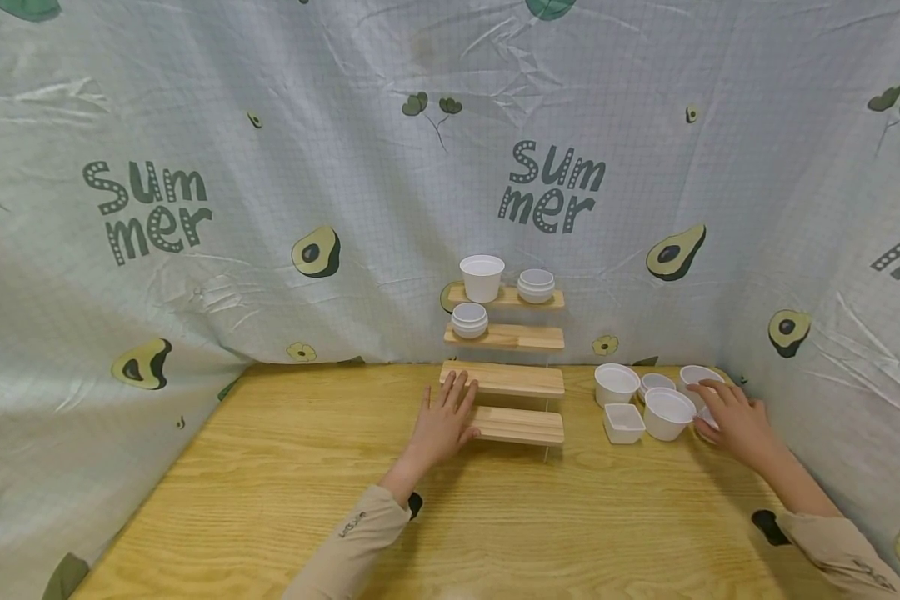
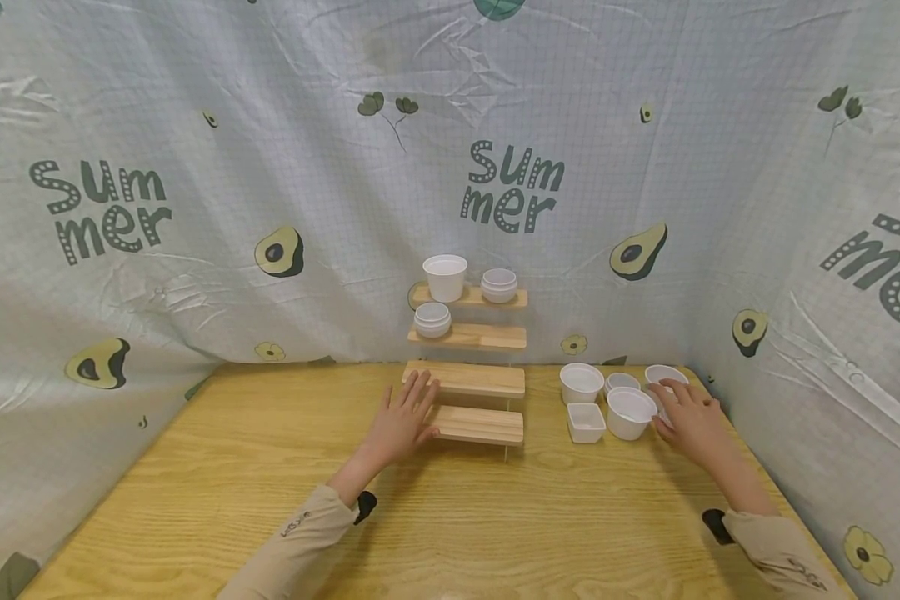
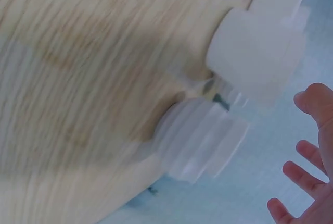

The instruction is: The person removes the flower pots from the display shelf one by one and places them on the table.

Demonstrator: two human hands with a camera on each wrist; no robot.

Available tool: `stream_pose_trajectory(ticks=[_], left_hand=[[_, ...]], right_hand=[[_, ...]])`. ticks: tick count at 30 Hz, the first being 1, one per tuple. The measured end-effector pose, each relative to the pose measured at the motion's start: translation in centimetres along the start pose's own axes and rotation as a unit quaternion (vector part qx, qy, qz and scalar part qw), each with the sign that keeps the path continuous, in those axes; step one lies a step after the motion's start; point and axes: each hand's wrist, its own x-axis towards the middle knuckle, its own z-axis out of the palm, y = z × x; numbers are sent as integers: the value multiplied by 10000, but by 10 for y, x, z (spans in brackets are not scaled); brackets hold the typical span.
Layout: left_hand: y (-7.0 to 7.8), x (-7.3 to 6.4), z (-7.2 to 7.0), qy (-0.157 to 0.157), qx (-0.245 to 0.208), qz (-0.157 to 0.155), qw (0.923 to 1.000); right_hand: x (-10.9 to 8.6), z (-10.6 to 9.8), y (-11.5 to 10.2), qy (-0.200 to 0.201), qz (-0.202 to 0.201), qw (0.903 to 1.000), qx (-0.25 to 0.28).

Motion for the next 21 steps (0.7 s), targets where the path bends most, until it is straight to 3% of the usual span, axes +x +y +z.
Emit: stream_pose_trajectory(ticks=[7, 21], left_hand=[[0, 0, -3, 0, 25, 7, 10000], [2, 0, -7, -223, 48, -71, 9997]], right_hand=[[14, -1, -15, 228, -425, 9988, -80], [55, 3, -66, 766, -1163, 9896, 359]])
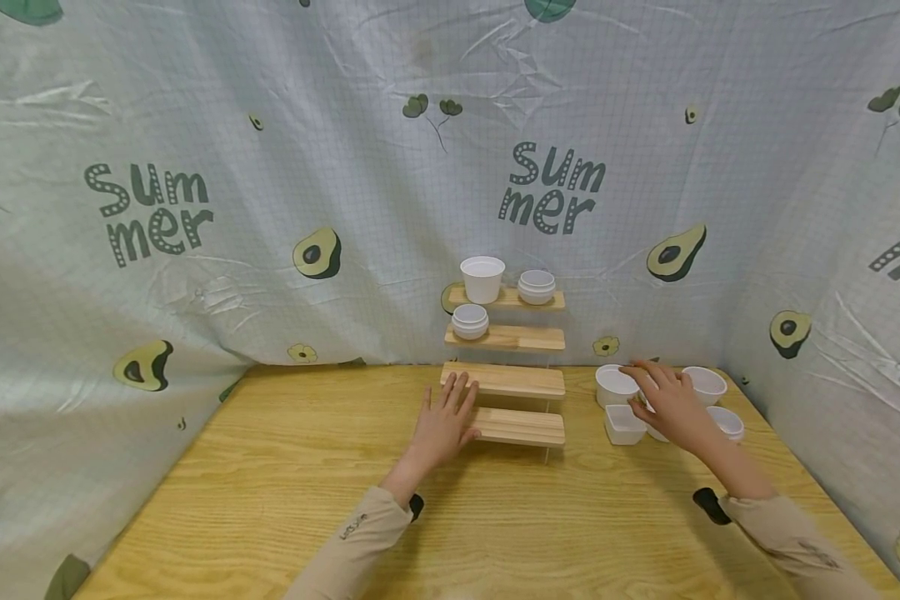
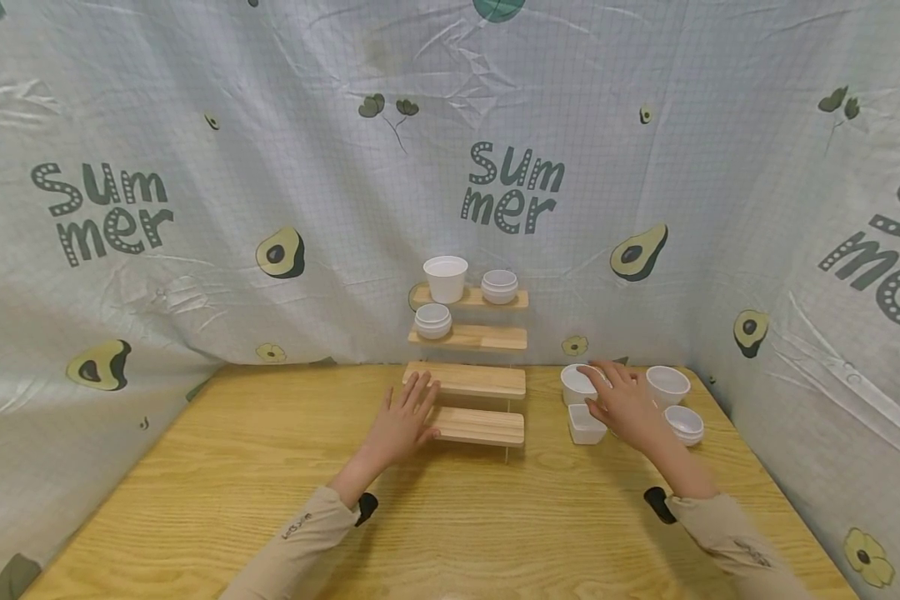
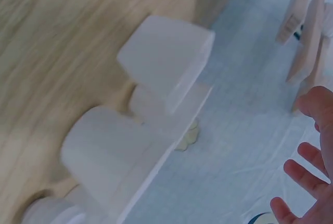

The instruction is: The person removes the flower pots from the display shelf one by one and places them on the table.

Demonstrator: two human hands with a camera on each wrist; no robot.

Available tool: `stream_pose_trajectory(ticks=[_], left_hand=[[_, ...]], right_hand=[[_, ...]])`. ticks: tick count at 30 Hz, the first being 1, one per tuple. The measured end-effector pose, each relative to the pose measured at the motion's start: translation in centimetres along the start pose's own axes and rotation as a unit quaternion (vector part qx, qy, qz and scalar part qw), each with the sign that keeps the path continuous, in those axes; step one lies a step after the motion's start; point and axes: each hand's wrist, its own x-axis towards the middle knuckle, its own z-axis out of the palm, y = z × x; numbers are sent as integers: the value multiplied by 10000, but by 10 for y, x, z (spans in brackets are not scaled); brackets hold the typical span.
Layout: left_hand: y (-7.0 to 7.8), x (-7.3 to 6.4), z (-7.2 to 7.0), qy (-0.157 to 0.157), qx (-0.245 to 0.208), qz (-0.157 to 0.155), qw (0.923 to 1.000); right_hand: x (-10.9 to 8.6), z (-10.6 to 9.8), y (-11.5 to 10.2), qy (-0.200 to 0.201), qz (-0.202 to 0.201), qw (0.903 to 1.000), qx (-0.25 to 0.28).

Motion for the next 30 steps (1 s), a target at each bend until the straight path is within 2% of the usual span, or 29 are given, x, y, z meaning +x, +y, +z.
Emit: stream_pose_trajectory(ticks=[5, 11, 16, 26, 30], left_hand=[[1, 0, -1, 43, 45, -7, 10000], [1, -1, -1, 61, 10, -5, 10000], [1, -1, 0, 108, 43, -3, 9999], [1, 0, 1, 173, 80, 48, 9998], [0, -1, 1, 172, 68, 28, 9998]], right_hand=[[17, 3, -11, 79, -270, 9995, -168], [36, 8, -23, 290, -520, 9982, 74], [53, 12, -34, 135, -558, 9982, 170], [99, 28, -57, 93, -738, 9965, 380], [120, 33, -66, 106, -832, 9962, 217]])
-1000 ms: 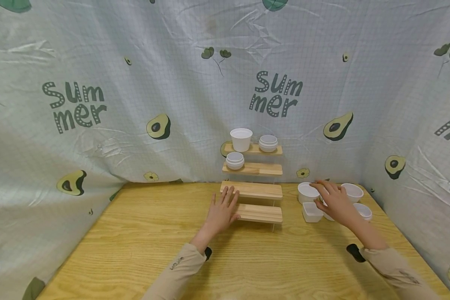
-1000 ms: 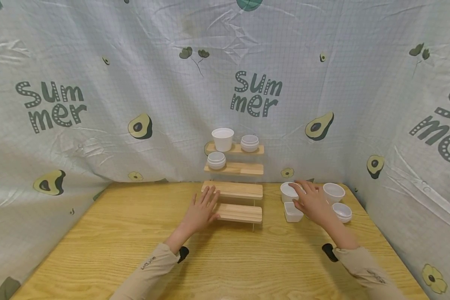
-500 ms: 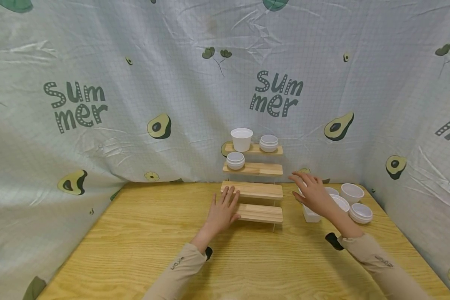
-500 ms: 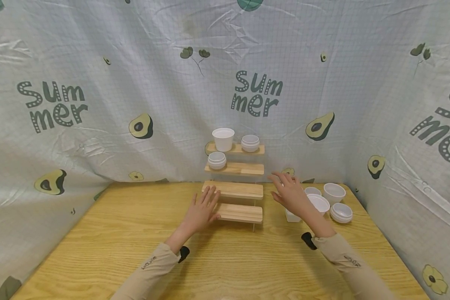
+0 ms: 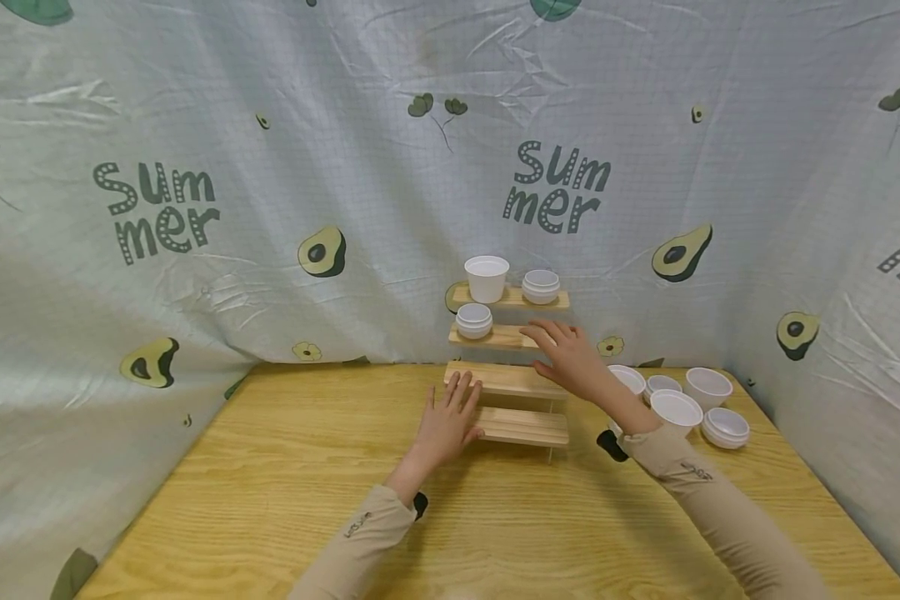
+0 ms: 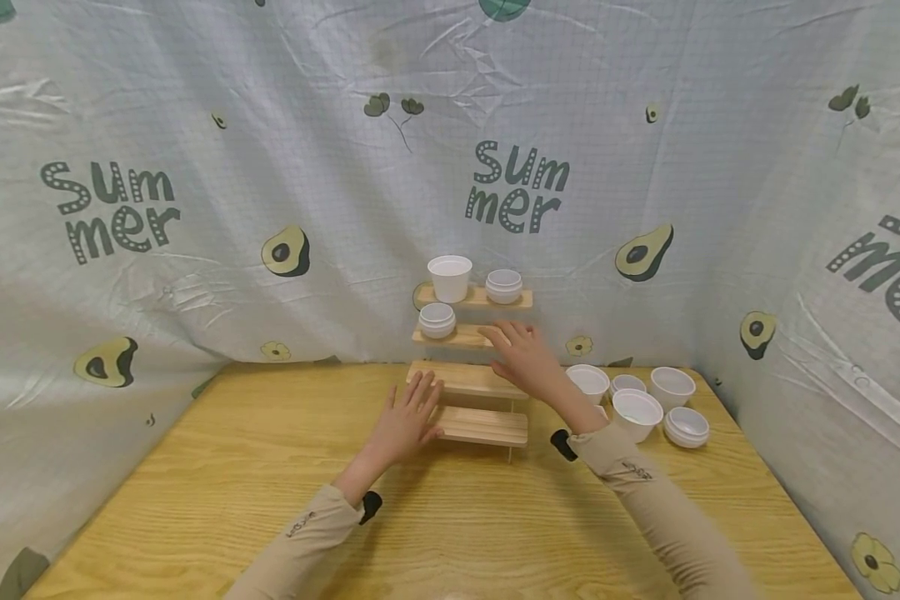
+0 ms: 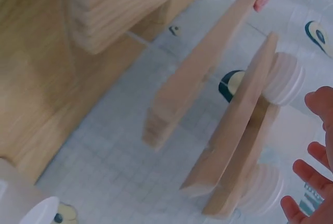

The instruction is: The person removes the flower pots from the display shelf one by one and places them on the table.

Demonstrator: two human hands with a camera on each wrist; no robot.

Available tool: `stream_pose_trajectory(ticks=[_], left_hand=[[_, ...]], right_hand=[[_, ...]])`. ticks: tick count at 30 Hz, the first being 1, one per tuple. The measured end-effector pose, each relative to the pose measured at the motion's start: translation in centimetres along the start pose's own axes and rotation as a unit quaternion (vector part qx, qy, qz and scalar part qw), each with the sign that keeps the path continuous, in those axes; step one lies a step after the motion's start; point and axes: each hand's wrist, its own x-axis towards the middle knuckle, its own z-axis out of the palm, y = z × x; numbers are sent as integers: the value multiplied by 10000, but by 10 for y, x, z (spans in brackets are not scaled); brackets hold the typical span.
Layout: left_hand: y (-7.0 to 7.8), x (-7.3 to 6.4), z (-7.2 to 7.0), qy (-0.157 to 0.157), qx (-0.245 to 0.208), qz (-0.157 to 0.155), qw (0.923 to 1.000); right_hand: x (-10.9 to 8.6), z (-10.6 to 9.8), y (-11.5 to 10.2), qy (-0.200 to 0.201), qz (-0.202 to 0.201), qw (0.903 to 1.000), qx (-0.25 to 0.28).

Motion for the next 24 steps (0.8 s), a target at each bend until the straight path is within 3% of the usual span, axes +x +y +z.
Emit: stream_pose_trajectory(ticks=[5, 10, 24], left_hand=[[0, 0, 0, -6, 32, -8, 10000], [0, 0, 1, -50, 113, -12, 9999], [-1, -1, 0, -69, 94, 47, 9999]], right_hand=[[25, 5, -7, 38, -165, 9998, -58], [43, 14, -11, -255, -9, 9996, 157], [73, 37, -19, -794, 232, 9958, 397]])
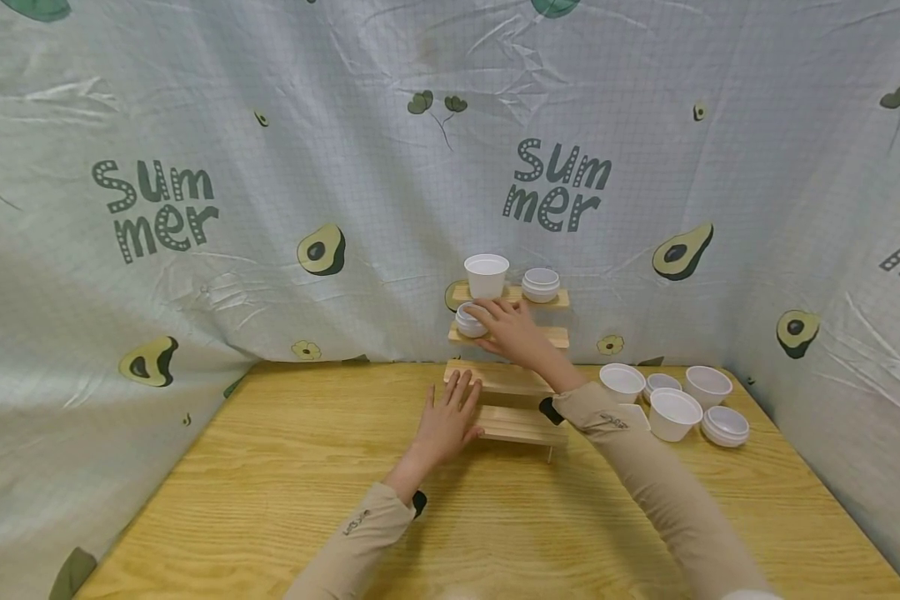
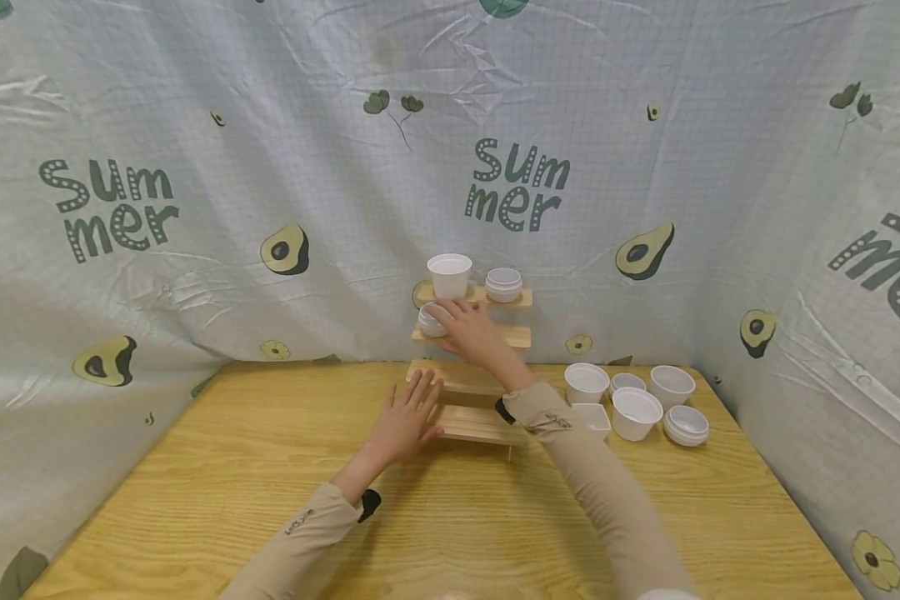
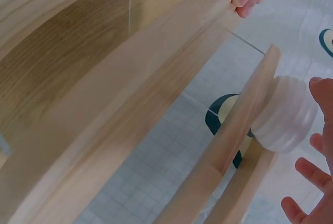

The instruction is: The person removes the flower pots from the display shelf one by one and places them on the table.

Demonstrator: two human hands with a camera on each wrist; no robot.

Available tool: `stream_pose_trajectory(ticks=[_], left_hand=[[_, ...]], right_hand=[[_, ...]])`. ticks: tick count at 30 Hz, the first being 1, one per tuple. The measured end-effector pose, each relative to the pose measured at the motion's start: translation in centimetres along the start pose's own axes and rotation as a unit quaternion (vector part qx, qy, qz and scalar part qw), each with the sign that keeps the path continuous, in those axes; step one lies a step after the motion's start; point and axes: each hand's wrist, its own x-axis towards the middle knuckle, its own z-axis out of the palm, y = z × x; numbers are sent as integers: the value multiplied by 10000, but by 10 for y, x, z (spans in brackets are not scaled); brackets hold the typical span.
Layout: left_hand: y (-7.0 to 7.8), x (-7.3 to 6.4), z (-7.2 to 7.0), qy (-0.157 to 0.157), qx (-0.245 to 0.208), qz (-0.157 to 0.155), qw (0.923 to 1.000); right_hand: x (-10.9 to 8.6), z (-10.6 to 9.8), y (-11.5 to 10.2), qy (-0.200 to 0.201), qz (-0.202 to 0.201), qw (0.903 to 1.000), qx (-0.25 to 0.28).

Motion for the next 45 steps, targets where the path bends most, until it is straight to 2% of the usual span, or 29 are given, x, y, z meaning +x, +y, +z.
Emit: stream_pose_trajectory(ticks=[6, 17, 26, 36, 45], left_hand=[[0, 0, -2, -36, -26, 7, 10000], [0, 1, -1, -33, 50, 33, 10000], [0, 0, -3, 18, 84, 29, 10000], [0, 1, -2, 6, 45, 10, 10000], [0, 1, -3, -21, 36, 9, 10000]], right_hand=[[7, 3, -3, -186, 123, 9996, 190], [19, 5, -8, -433, 153, 9988, -194], [21, 8, -8, -710, 268, 9968, -254], [17, 5, -6, -714, 335, 9966, -231], [9, 4, -2, -475, 255, 9985, -63]])
